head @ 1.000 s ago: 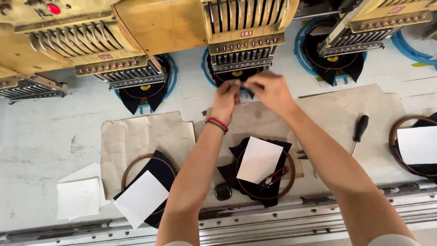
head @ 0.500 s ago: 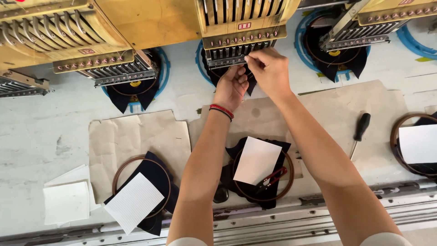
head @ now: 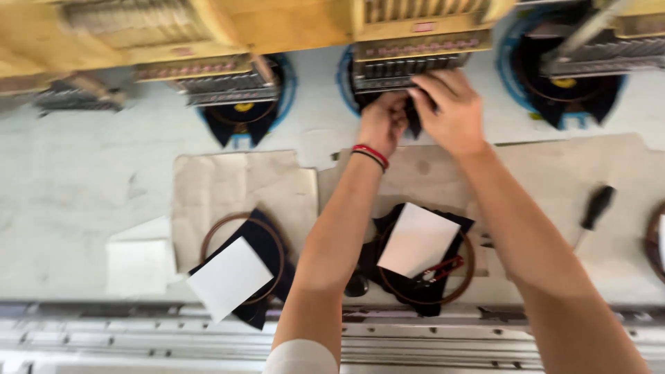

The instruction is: Threading an industrial embroidery machine and preparing fabric hoops for production.

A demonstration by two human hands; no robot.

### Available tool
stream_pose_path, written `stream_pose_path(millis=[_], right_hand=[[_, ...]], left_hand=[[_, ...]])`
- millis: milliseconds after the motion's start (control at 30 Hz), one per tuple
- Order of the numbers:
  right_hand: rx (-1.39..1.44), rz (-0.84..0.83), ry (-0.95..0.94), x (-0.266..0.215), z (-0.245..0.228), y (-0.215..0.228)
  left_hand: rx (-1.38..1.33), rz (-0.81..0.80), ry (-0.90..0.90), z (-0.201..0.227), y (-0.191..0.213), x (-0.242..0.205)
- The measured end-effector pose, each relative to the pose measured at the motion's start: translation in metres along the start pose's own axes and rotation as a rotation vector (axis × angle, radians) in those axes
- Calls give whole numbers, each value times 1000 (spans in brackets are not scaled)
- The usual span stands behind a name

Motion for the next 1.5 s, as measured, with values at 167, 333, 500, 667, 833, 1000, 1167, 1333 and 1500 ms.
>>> stream_pose_path(millis=[167, 333, 500, 667, 833, 1000, 1167, 1333, 1500], right_hand=[[53, -220, 174, -14, -19, 3], [200, -232, 73, -21, -4, -18], [59, -250, -246, -84, 47, -39], [145, -208, -547, -83, 54, -58], [103, -61, -685, -88, 57, -80], [68, 42, -657, -77, 48, -67], [48, 47, -623, -77, 48, -68], [46, 57, -629, -79, 51, -70], [41, 51, -634, -78, 50, -70]], left_hand=[[839, -142, -238, 43, 20, -35], [801, -198, -242, 56, 19, -43], [569, -48, -17, 57, 20, -73], [391, -16, 102, 53, -8, -83], [45, -105, 221, 11, 6, -20], [8, -217, 202, -3, 18, 0], [39, -222, 168, 4, 11, -15], [57, -229, 176, 3, 12, -13], [50, -230, 174, 2, 15, -11]])
Point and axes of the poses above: each hand's wrist, its own x-axis towards the middle knuckle, its own y-axis out of the back of the hand, z = x × y, the point moved 7 cm from there along x, towards the middle knuckle, and after that the axes turned 14 degrees about -x, right-handed, at the moved point
